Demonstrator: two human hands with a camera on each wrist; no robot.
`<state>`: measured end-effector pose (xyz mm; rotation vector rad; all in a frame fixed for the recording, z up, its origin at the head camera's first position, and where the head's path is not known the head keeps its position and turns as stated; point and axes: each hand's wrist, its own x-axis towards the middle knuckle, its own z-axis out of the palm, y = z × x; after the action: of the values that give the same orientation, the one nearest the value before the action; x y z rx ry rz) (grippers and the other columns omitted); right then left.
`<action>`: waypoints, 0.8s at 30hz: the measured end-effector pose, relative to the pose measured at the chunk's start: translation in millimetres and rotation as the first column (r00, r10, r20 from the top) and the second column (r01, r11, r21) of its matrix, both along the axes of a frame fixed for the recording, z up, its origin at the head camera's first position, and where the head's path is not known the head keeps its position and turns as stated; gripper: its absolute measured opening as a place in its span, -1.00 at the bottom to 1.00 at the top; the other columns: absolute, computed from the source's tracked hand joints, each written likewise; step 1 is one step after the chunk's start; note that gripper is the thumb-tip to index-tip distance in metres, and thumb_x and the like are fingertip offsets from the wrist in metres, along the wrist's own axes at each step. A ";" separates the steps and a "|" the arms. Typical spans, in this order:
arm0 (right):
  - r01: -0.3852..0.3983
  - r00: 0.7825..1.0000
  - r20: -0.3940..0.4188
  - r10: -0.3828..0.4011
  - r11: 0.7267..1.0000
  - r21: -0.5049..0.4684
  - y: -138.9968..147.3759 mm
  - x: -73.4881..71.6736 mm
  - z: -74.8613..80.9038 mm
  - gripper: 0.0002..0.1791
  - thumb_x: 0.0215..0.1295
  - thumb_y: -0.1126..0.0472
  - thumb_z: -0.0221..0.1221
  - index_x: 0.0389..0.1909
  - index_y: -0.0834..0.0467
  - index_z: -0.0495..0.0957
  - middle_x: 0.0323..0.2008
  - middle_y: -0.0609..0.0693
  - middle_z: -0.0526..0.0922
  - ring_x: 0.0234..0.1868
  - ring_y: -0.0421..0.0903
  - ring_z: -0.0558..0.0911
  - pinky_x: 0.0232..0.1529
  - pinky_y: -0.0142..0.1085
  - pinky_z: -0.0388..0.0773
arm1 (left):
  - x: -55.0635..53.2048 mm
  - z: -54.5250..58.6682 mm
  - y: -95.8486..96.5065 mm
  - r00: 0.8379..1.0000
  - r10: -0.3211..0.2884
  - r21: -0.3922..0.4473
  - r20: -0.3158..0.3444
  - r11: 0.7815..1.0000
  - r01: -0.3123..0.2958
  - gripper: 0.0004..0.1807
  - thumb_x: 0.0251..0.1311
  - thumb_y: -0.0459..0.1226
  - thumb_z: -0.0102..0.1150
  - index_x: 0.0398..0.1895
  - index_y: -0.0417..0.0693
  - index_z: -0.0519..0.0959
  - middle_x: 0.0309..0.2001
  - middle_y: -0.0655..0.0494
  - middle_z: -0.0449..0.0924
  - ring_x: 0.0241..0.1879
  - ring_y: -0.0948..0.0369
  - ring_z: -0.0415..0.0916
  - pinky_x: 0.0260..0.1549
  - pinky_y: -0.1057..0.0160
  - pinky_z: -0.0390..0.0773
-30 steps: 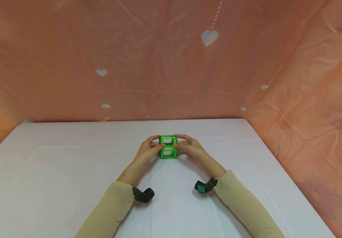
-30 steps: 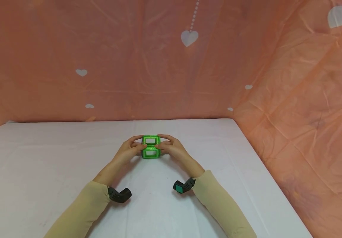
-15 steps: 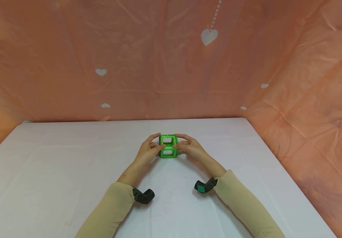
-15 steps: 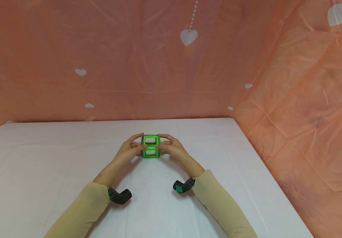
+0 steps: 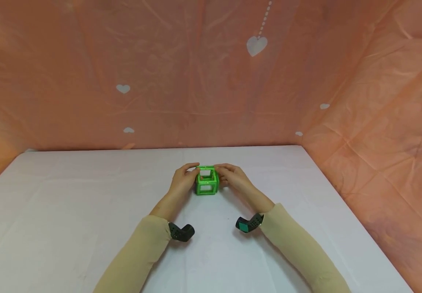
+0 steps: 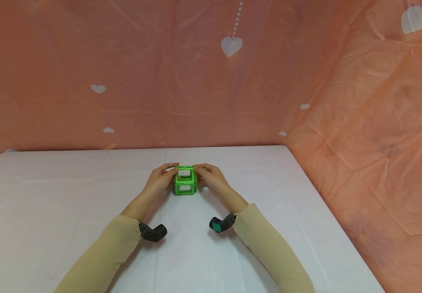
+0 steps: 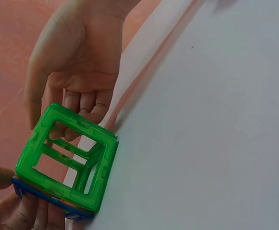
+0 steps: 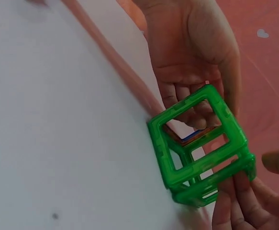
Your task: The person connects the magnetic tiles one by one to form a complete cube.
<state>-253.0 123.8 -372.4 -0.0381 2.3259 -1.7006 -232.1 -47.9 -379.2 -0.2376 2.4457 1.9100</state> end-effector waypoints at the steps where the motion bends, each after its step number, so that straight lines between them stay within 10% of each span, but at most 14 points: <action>1: 0.007 1.000 -0.002 -0.007 1.000 0.000 -1.0 -0.7 0.7 -0.56 0.40 0.06 0.06 0.17 0.23 0.50 -0.18 0.04 0.64 -0.26 -0.23 0.56 -0.18 -0.37 0.54 | -0.8 0.2 0.0 1.000 0.010 -0.001 -0.001 1.000 -0.010 -0.61 0.32 -0.22 0.06 0.18 -0.11 0.53 -0.49 0.13 0.55 -0.51 0.32 0.36 -0.44 0.41 0.37; 24: 0.051 0.999 0.001 -0.051 0.998 -0.025 -4.8 -11.5 -5.3 -0.58 0.35 0.07 0.14 0.09 0.25 0.57 -0.17 0.02 0.68 -0.33 -0.26 0.57 -0.29 -0.42 0.52 | 0.3 -1.4 0.7 0.999 0.034 0.091 0.005 0.995 -0.034 -0.65 0.32 -0.25 0.11 0.13 -0.16 0.57 -0.25 -0.09 0.66 -0.43 0.33 0.45 -0.39 0.39 0.52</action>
<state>-264.4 118.9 -377.7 0.0171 2.3243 -1.7544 -231.8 -47.3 -380.6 -0.2804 2.3601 2.0269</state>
